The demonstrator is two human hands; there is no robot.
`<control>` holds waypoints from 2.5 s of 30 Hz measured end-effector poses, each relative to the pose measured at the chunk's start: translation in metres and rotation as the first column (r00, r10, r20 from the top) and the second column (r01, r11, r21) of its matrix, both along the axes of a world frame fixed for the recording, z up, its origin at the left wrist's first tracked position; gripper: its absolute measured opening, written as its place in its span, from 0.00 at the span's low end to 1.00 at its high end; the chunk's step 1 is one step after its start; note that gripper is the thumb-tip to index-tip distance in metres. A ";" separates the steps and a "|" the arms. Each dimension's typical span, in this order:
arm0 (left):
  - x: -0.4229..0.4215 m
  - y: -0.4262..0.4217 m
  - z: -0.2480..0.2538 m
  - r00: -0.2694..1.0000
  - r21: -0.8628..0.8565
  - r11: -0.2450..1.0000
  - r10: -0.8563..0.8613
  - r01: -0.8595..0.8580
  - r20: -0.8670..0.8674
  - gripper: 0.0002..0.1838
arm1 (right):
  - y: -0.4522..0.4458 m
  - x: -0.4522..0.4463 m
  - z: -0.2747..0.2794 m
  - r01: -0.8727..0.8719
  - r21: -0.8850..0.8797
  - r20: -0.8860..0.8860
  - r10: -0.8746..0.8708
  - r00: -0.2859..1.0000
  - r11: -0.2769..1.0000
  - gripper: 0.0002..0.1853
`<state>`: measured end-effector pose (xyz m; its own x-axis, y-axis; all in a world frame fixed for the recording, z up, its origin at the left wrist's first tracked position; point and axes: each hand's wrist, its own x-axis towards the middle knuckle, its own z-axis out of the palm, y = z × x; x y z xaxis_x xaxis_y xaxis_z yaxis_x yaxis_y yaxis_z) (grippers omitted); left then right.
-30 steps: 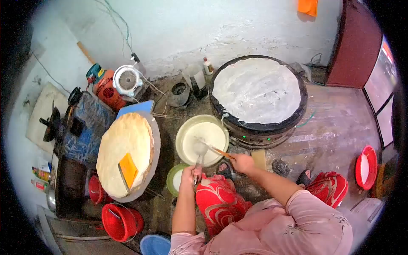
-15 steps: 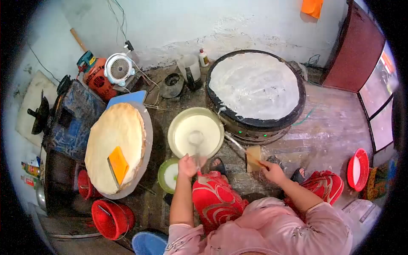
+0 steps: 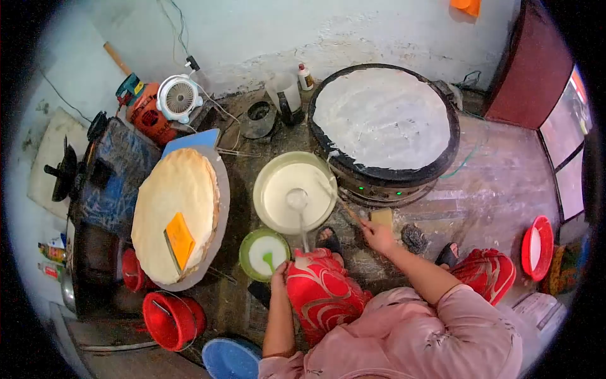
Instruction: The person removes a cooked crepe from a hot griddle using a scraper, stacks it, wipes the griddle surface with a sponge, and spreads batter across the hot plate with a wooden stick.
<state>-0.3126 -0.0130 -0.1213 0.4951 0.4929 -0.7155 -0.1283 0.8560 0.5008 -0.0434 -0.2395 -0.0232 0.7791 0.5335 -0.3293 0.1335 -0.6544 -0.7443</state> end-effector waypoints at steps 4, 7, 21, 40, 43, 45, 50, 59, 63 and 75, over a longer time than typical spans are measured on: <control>-0.026 -0.019 0.011 0.997 0.018 0.997 0.074 -0.074 0.003 0.09 | -0.004 -0.007 0.010 -0.309 0.004 0.290 0.295 0.911 0.951 0.18; -0.048 -0.014 -0.004 0.998 0.006 0.998 0.063 -0.063 -0.001 0.10 | -0.010 0.001 0.003 -0.238 -0.013 0.314 0.230 0.921 0.971 0.18; -0.028 -0.051 0.120 0.992 0.429 0.898 0.123 -0.102 -0.021 0.16 | -0.060 0.019 0.072 -0.130 0.292 0.407 0.000 0.913 0.948 0.21; 0.014 -0.145 0.234 0.885 0.908 -0.085 0.276 0.411 -0.375 0.20 | -0.089 0.143 0.048 0.475 0.305 -0.389 -0.347 0.853 0.825 0.22; 0.018 -0.147 0.232 0.835 0.828 -0.233 0.365 0.509 -0.411 0.22 | -0.080 0.155 0.035 0.472 0.309 -0.371 -0.352 0.859 0.826 0.22; 0.019 -0.149 0.232 0.839 0.829 -0.245 0.370 0.502 -0.399 0.22 | -0.074 0.164 0.014 0.347 0.213 -0.004 -0.354 0.935 0.914 0.21; 0.023 -0.151 0.236 0.833 0.819 -0.255 0.373 0.515 -0.408 0.23 | -0.063 0.141 0.052 0.325 -0.056 0.284 -0.297 0.912 0.944 0.20; 0.022 -0.150 0.233 0.832 0.823 -0.228 0.355 0.520 -0.427 0.23 | -0.096 0.171 0.011 0.553 0.384 -0.089 -0.567 0.819 0.739 0.18; 0.023 -0.150 0.235 0.828 0.814 -0.242 0.359 0.528 -0.430 0.23 | -0.098 0.198 -0.005 0.370 0.310 0.340 -0.465 0.817 0.876 0.20; 0.026 -0.152 0.231 0.806 0.806 -0.203 0.368 0.557 -0.464 0.24 | -0.093 0.186 0.066 0.517 0.304 -0.414 -0.378 0.828 0.800 0.19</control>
<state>-0.2866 -0.1646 0.1100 0.5285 0.7314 0.4310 0.4745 -0.6755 0.5645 0.1422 -0.3321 0.0428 0.8496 0.2859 -0.4432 -0.3893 -0.2270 -0.8927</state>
